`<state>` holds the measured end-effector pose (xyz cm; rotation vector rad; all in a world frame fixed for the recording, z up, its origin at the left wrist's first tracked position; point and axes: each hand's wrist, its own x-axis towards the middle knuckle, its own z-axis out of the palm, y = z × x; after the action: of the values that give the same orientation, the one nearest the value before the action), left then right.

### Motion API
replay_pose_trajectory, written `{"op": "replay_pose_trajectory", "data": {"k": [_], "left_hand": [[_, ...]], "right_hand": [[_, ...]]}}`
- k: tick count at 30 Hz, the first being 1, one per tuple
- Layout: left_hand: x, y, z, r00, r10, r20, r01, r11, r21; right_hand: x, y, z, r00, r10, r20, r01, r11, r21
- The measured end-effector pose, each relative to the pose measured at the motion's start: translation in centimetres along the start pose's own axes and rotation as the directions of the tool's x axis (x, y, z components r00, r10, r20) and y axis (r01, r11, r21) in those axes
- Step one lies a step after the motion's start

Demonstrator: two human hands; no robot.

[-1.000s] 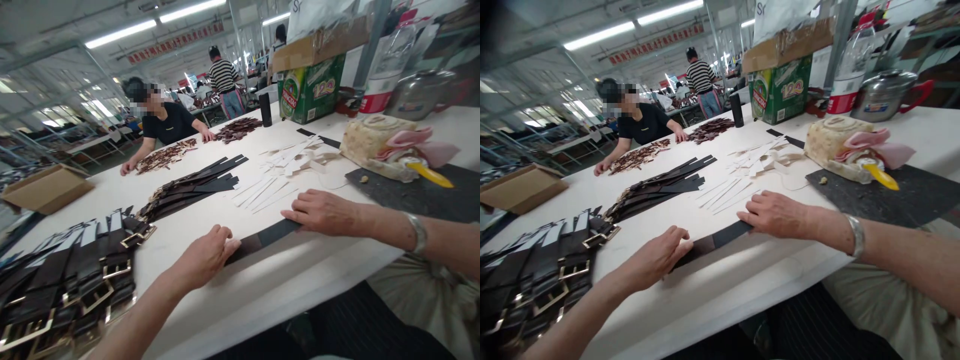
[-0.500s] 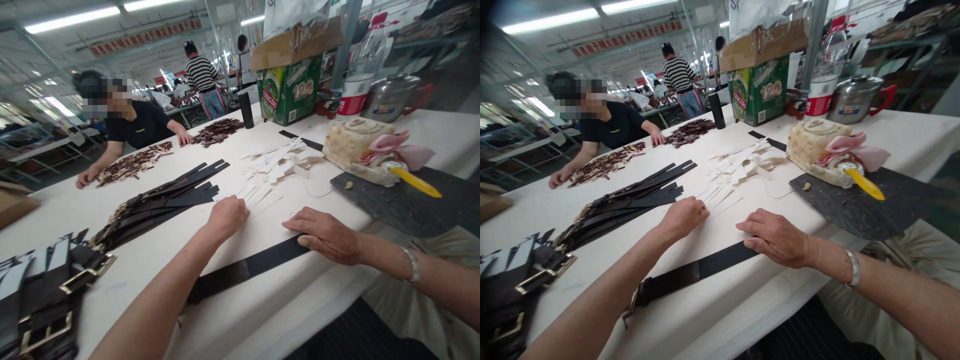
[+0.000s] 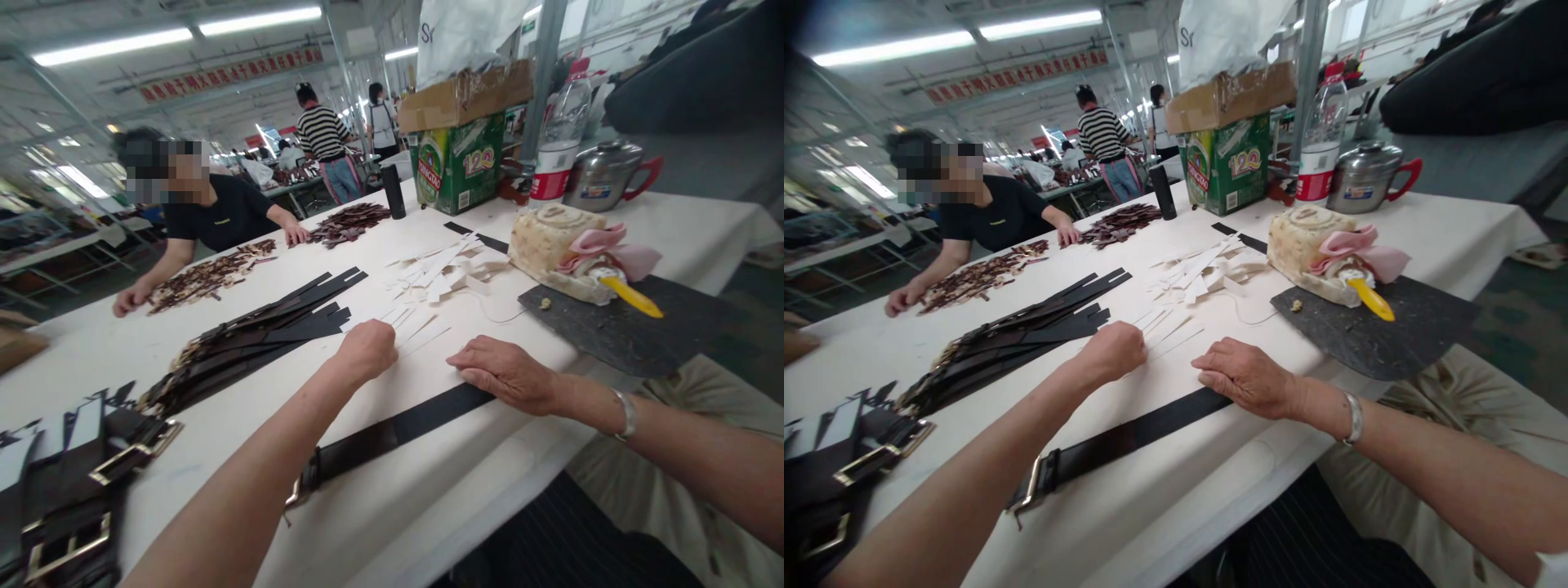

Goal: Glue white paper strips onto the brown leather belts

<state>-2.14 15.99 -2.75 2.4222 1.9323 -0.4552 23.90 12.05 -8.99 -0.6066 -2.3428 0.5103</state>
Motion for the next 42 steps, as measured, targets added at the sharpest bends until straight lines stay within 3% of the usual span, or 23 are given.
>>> {"op": "replay_pose_trajectory", "data": {"k": [11,15,18,24,26,29,31,37,42], "left_hand": [[1.8,-1.1,-0.7,0.993,-0.080,0.091,0.098,0.970,-0.223],[2.0,-1.7,-0.7,0.988,-0.089,0.126,0.130,0.919,-0.372],[1.5,-2.5,-0.8,0.990,-0.059,0.126,0.117,0.848,-0.517],[-2.3,-3.5,-2.9,0.999,-0.015,0.047,0.048,0.568,-0.821],[-4.1,-2.5,-3.3,0.997,0.058,0.042,0.018,0.364,-0.931],[-6.5,0.2,-2.9,0.969,0.229,0.094,0.110,-0.058,-0.992],[-7.6,2.0,-2.3,0.943,0.312,0.116,0.187,-0.210,-0.960],[-9.1,3.9,-1.7,0.894,0.449,0.021,0.220,-0.398,-0.891],[-9.5,4.0,-2.0,0.888,0.456,-0.066,0.152,-0.425,-0.892]], "right_hand": [[0.4,0.3,-0.2,0.998,0.050,-0.026,-0.048,0.996,0.071],[0.5,0.3,-0.1,0.996,0.079,-0.041,-0.074,0.991,0.113],[0.3,0.4,-0.1,0.984,0.169,-0.059,-0.151,0.960,0.235],[1.5,-0.1,-1.5,0.902,0.384,-0.197,-0.286,0.874,0.393],[2.7,-1.2,-1.9,0.877,0.433,-0.208,-0.253,0.784,0.567],[4.4,-3.6,-2.0,0.872,0.445,-0.204,-0.079,0.539,0.839],[5.1,-5.3,-1.9,0.878,0.430,-0.207,0.004,0.427,0.904],[5.9,-9.4,-2.1,0.908,0.404,-0.110,-0.014,0.290,0.957],[7.1,-11.2,-2.6,0.885,0.438,-0.157,-0.017,0.368,0.930]]}}
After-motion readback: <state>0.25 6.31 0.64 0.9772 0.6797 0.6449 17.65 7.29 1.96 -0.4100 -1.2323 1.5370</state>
